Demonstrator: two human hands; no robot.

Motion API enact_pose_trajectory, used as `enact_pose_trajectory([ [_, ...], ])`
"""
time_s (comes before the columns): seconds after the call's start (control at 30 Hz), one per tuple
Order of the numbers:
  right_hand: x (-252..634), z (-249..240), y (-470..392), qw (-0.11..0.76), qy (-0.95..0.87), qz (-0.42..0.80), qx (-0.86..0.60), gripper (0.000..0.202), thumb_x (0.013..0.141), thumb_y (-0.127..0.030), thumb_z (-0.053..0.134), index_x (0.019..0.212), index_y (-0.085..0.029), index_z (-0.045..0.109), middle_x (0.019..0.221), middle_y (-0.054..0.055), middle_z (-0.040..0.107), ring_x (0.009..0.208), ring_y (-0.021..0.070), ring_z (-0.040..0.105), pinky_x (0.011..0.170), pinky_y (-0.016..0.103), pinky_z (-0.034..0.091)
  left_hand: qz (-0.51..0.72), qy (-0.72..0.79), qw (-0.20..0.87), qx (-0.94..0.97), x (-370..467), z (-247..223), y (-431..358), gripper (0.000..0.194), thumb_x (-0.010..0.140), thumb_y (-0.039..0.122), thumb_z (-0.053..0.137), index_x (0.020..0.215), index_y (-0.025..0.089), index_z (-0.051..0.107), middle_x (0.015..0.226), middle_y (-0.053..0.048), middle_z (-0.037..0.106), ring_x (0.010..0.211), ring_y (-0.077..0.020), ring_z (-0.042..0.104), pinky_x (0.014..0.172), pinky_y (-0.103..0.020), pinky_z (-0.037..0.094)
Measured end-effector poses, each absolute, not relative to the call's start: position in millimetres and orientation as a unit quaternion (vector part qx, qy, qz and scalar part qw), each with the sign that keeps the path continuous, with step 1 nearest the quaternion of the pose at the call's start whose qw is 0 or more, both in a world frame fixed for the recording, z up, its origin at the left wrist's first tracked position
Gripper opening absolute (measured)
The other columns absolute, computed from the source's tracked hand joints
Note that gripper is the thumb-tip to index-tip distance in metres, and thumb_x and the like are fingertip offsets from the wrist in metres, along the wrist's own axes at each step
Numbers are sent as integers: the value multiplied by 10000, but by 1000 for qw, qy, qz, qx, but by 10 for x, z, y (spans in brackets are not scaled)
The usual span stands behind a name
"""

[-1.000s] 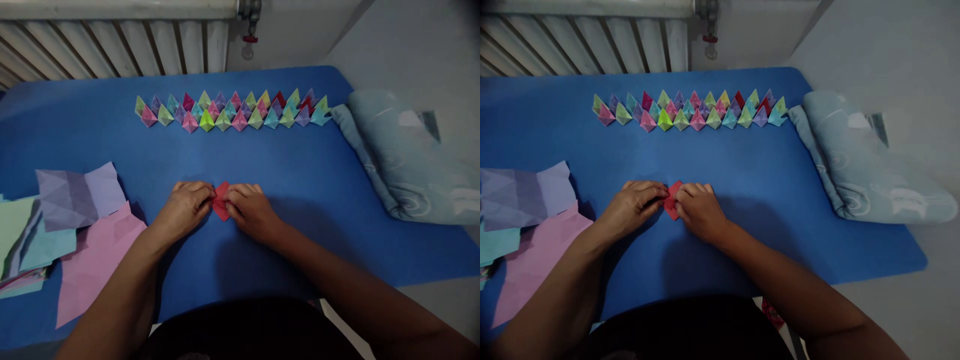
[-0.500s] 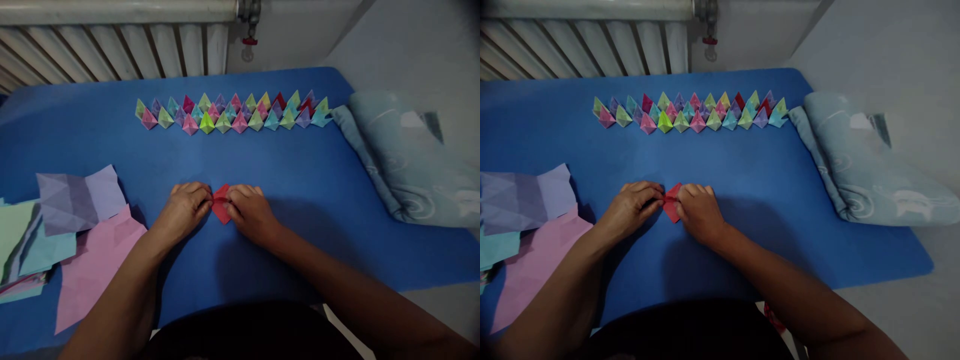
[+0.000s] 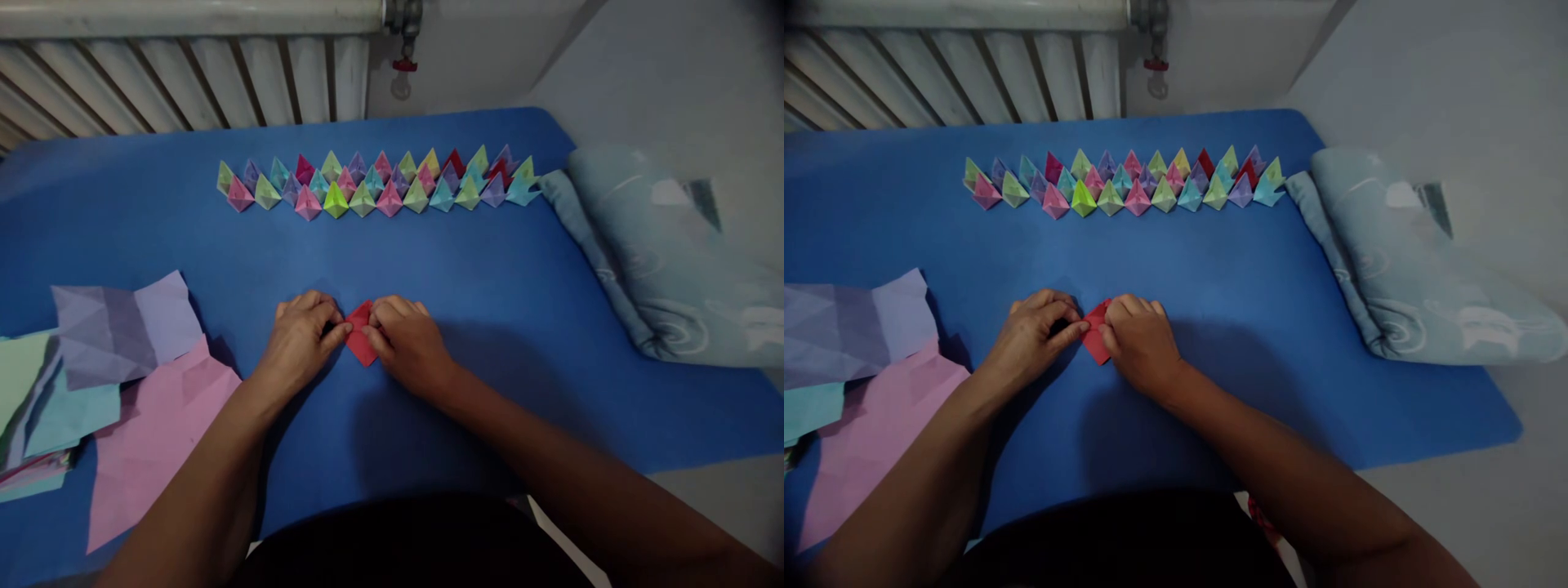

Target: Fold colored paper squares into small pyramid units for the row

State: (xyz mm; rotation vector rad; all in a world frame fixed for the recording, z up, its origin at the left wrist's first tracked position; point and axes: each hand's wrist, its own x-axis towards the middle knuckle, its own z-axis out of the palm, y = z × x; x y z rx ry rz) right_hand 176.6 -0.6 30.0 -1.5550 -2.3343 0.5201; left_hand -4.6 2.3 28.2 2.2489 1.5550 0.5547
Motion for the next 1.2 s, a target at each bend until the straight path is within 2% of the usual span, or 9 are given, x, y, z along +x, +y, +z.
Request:
enact_pose_trajectory([
  [0.2,1778,284,-13,143,-816,171,-534,126,910,-197,482,881,-174,603,956,70,643,871,196,550,754,329,334,183,576,177,777,-10,299,24,122,855,295,615,798,188,620,931,-47,644,931,-224,589,864,-421,391],
  [0.37,1790,253,-43,138,-837,150,-509,245,903,-164,509,1088,-224,656,1050,62,642,927,197,549,772,335,327,185,585,197,764,10,324,28,111,838,278,616,777,185,607,931,-55,632,937,-229,581,862,-422,379],
  [0.67,1854,174,-128,108,-863,68,-489,346,945,-296,495,1255,-194,607,1197,125,593,924,230,499,787,375,342,153,612,194,751,16,353,26,135,840,321,616,789,197,608,899,-48,599,932,-239,547,858,-439,366],
  [0.97,1869,220,-129,61,-869,53,-488,393,962,-351,466,1303,-185,568,1227,125,583,900,235,479,773,378,351,150,635,207,729,-88,371,42,93,815,310,651,845,223,659,927,-39,588,944,-243,533,897,-462,342],
  [1.2,1903,251,-143,34,-891,22,-453,385,967,-400,455,1339,-350,539,1334,121,519,939,255,483,762,387,327,120,646,205,726,-81,423,63,113,804,330,654,848,226,665,935,-47,589,944,-250,527,882,-460,347],
])
